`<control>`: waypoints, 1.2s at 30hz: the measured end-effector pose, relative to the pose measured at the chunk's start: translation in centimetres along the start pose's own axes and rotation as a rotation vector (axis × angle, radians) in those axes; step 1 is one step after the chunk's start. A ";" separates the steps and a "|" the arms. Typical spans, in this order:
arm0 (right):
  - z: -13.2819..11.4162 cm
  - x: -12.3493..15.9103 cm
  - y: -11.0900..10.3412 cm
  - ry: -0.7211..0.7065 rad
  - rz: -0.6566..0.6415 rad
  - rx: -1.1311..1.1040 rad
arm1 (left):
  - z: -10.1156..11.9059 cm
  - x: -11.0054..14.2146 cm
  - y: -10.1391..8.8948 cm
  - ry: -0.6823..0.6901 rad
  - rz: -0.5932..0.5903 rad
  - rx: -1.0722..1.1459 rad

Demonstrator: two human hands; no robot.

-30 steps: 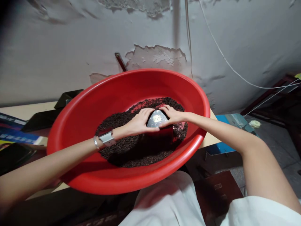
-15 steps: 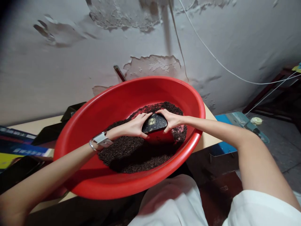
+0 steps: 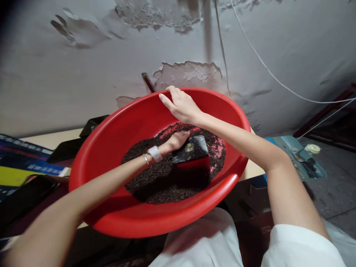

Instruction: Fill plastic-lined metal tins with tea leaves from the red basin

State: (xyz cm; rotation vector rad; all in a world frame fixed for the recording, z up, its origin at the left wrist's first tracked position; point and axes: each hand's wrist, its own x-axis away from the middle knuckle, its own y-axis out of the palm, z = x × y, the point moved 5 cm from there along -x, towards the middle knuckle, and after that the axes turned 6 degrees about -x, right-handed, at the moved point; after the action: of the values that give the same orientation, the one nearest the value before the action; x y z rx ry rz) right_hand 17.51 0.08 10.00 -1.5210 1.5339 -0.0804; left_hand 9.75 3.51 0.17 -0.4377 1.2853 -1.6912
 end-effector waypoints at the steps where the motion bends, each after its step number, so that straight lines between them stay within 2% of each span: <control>1: 0.1 0.0 0.6 0.003 -0.012 0.001 | -0.3 0.4 1.5 -0.011 -0.063 -0.020; 3: 0.7 0.5 1.3 0.023 -0.045 -0.001 | -1.1 0.9 3.7 -0.037 -0.152 -0.043; 5: 1.6 1.3 1.3 0.052 -0.061 -0.004 | -1.6 1.0 4.6 -0.059 -0.210 -0.045; 7: 2.4 2.0 0.5 0.086 -0.052 0.002 | -1.9 0.6 4.2 -0.081 -0.240 -0.042; 9: 3.0 2.8 -0.7 0.112 -0.039 0.018 | -1.5 0.0 3.0 -0.080 -0.220 -0.042; 11: 3.2 3.6 -1.8 0.121 -0.030 0.037 | -0.2 -0.6 1.2 0.016 -0.144 -0.006; 14: 3.6 4.7 -2.9 0.139 -0.020 0.049 | 2.9 -0.9 -0.8 0.255 -0.011 0.093; 15: 3.7 5.1 -3.1 0.148 -0.015 0.052 | 3.7 -0.8 -0.8 0.309 -0.010 0.102; 17: 3.9 6.0 -3.3 0.156 -0.031 0.052 | 4.8 -0.5 0.5 0.353 -0.113 0.056; 19: 4.1 7.1 -2.8 0.125 -0.130 0.043 | 5.2 0.0 2.8 0.362 -0.283 -0.037; 21: 4.4 8.6 -1.5 0.080 -0.320 0.039 | 5.3 0.8 4.6 0.374 -0.379 -0.138; 24: 5.7 11.2 0.6 0.057 -0.575 0.052 | 4.9 1.9 5.0 0.354 -0.338 -0.283; 26: 6.8 12.4 1.8 0.056 -0.644 0.032 | 4.4 2.7 3.9 0.302 -0.288 -0.353; 28: 7.6 12.9 2.7 0.039 -0.677 -0.027 | 3.8 3.9 2.6 0.282 -0.297 -0.379; 31: 8.1 12.8 3.5 -0.001 -0.669 -0.099 | 2.8 5.7 1.3 0.348 -0.382 -0.324; 33: 8.1 12.5 3.6 -0.023 -0.618 -0.102 | 1.9 6.6 1.3 0.356 -0.418 -0.308; 36: 7.5 12.4 3.4 -0.049 -0.541 -0.090 | 0.5 7.1 1.7 0.323 -0.380 -0.337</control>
State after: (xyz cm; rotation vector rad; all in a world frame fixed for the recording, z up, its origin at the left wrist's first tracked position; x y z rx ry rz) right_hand 22.34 -5.08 -3.07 -1.9606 1.0647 -0.2850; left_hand 7.39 -2.70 -2.90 -0.6593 1.8281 -1.9170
